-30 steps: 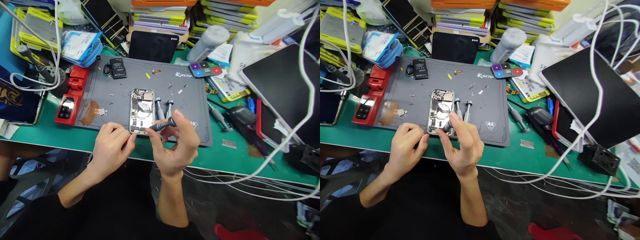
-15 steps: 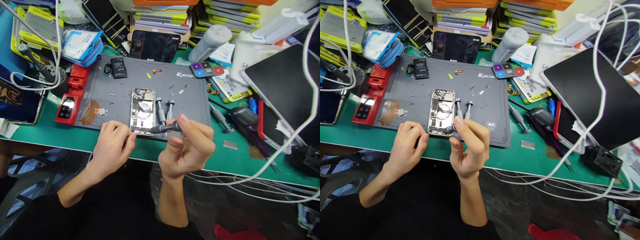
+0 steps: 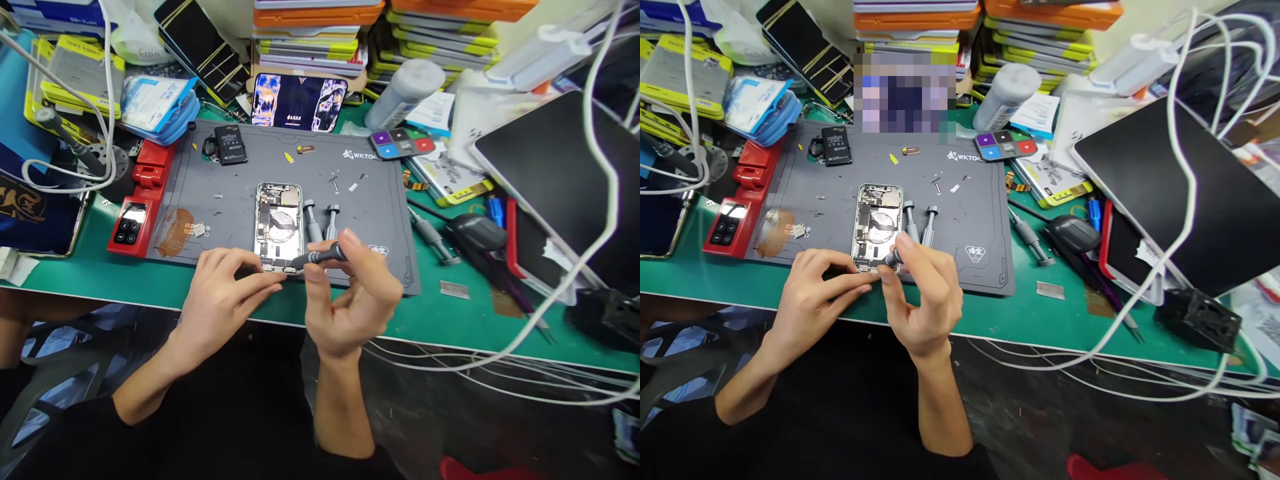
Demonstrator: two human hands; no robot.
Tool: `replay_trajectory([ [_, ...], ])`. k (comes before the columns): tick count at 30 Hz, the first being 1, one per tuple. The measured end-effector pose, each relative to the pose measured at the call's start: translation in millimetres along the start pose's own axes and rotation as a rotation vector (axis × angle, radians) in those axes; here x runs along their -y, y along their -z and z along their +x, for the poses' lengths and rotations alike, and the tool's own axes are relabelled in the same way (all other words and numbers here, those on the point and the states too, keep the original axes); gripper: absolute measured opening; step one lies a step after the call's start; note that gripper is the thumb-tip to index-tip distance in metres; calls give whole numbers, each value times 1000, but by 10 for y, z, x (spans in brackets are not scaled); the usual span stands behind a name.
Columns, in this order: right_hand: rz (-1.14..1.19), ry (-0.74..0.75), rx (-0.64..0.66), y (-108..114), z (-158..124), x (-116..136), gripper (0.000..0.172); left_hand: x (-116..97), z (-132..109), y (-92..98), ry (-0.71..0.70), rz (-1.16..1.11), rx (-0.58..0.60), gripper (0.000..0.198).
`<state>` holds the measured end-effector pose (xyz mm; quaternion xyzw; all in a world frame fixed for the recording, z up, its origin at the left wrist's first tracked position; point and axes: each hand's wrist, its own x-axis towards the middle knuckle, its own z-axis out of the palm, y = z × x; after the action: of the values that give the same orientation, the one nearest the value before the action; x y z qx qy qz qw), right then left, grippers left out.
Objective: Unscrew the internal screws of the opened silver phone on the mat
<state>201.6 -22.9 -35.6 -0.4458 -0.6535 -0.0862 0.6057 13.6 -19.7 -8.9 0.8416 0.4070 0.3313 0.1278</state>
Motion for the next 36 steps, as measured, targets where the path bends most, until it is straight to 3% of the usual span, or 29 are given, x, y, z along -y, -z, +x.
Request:
replay_trajectory([
  [3,-43,-17,35,-32,0,20,77,2,13,-9,-9,20,9,16],
  [11,251,-219,-193,-15,131,99,59,-11,81,-16,121,-14,45,11],
  [18,317,-329,19,29,65,123,58,-5,72,-6,119,-18,39,12],
  [36,411,-298,43,33,69,93,63,-26,53,4,112,-27,14,12],
])
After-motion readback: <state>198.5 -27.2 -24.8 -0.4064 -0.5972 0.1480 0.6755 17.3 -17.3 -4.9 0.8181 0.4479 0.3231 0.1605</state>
